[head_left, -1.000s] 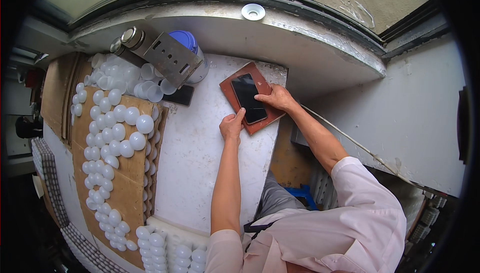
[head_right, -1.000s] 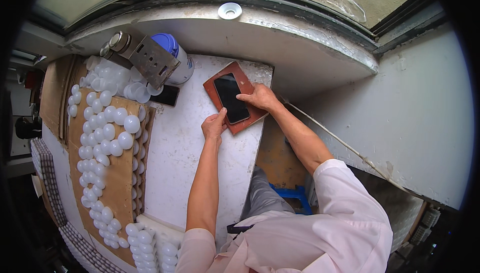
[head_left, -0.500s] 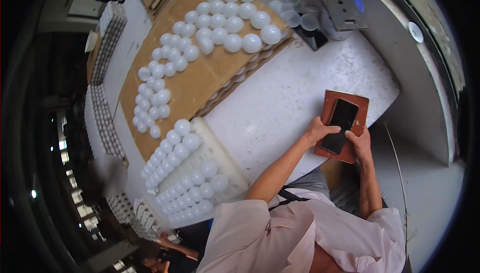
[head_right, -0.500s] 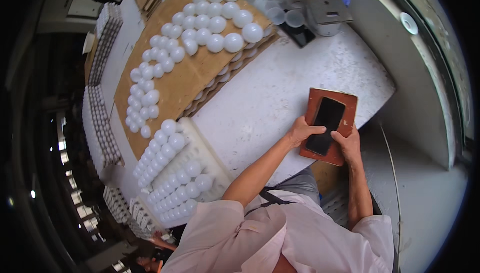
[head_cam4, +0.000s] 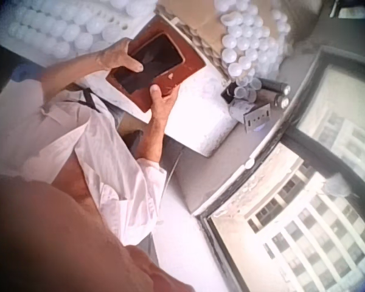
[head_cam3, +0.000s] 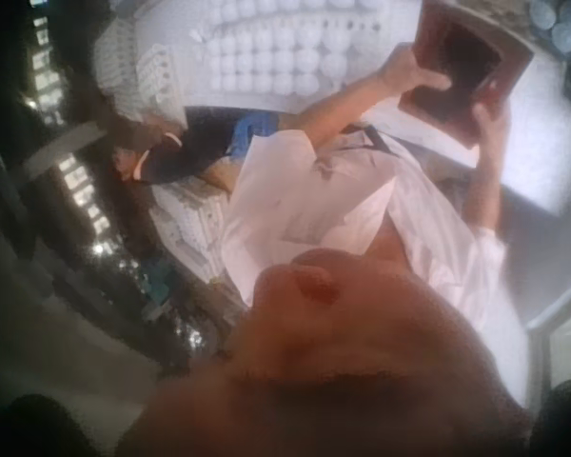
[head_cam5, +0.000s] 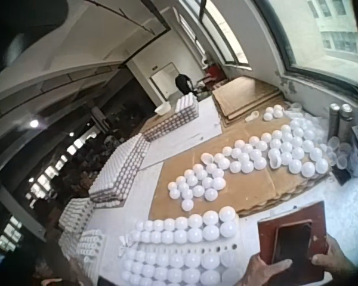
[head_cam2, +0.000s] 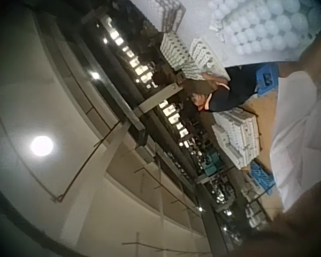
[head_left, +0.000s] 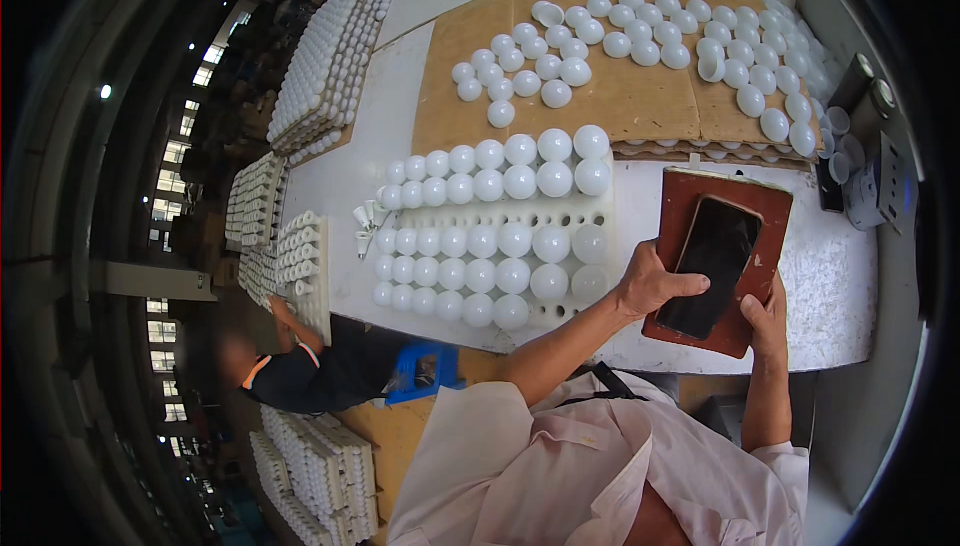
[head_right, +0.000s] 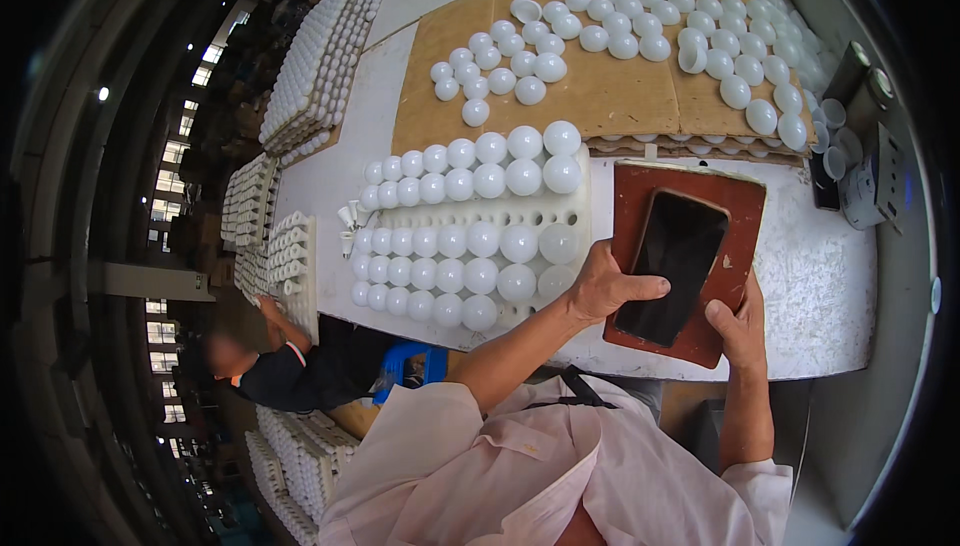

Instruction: The person assembles light bulbs by fitting dome caps onto bulb bases by hand, then stacks the loaded foam tray on the floor. The person then places an empty foam tray on the table, removes a cardboard separator, and assembles more bulb caps onto bulb bases.

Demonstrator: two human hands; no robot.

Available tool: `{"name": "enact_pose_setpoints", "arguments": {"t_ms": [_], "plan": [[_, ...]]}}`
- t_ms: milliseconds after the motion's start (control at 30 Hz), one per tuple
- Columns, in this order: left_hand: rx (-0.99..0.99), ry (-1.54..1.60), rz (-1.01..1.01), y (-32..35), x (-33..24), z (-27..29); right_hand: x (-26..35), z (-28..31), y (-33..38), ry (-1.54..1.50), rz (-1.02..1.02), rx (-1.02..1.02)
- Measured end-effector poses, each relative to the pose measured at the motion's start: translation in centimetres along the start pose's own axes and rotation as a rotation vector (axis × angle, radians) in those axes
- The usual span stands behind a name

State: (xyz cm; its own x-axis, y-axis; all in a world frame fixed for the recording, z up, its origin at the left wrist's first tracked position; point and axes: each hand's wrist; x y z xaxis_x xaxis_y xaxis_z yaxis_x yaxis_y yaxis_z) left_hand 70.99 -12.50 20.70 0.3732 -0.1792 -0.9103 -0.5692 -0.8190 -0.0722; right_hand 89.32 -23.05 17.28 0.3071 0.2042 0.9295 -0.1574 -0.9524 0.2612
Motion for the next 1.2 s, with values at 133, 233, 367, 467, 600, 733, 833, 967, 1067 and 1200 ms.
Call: {"name": "enact_pose_setpoints", "arguments": {"t_ms": [133, 233, 367, 467, 600, 733, 833, 967, 1067, 1200], "plan": [[-0.155, -0.052, -0.106, 5.6, -8.6, 10.7, 0.0, -10.7, -1.4, 0.030, 0.137, 0.146], [-0.272, -0.001, -0.271, 10.8, -14.4, 20.9, -2.8, -14.9, -1.3, 0.027, 0.220, 0.035], [-0.512, 0.068, -0.491, 19.3, -19.7, 35.7, -7.5, -20.3, 0.0, 0.053, 0.229, -0.112], [-0.790, 0.067, -0.551, 26.6, -21.7, 46.0, -8.4, -26.3, 0.7, -0.090, 0.188, -0.181], [-1.131, 0.114, -0.452, 35.5, -20.3, 58.9, -7.5, -34.0, -0.5, 0.037, 0.200, -0.176], [-1.365, 0.120, -0.241, 43.0, -13.6, 69.9, -6.8, -39.0, -1.4, 0.124, 0.236, -0.154], [-1.355, 0.197, -0.188, 43.9, -10.7, 71.7, -7.6, -40.7, -1.9, 0.112, 0.181, -0.230], [-1.354, 0.172, 0.026, 43.1, -10.1, 72.9, -7.8, -42.3, -2.6, 0.169, 0.125, -0.256], [-1.219, -0.009, 0.188, 45.1, -10.0, 75.1, -7.7, -43.7, -3.9, 0.195, 0.092, -0.223], [-1.045, -0.685, 0.211, 46.0, -10.2, 76.0, -7.4, -44.1, -6.1, 0.214, 0.082, -0.128]]}}
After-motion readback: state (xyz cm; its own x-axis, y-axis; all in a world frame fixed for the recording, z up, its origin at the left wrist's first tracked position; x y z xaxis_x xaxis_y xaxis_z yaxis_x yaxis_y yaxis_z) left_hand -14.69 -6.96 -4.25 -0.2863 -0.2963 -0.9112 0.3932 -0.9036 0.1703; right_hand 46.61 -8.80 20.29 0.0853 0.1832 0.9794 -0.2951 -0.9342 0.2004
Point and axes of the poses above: each hand's wrist, its own y-axis away from the middle knuckle, its own z-axis out of the back of the hand, x = y × z, and after that the axes turned 12 degrees about -z, right-handed
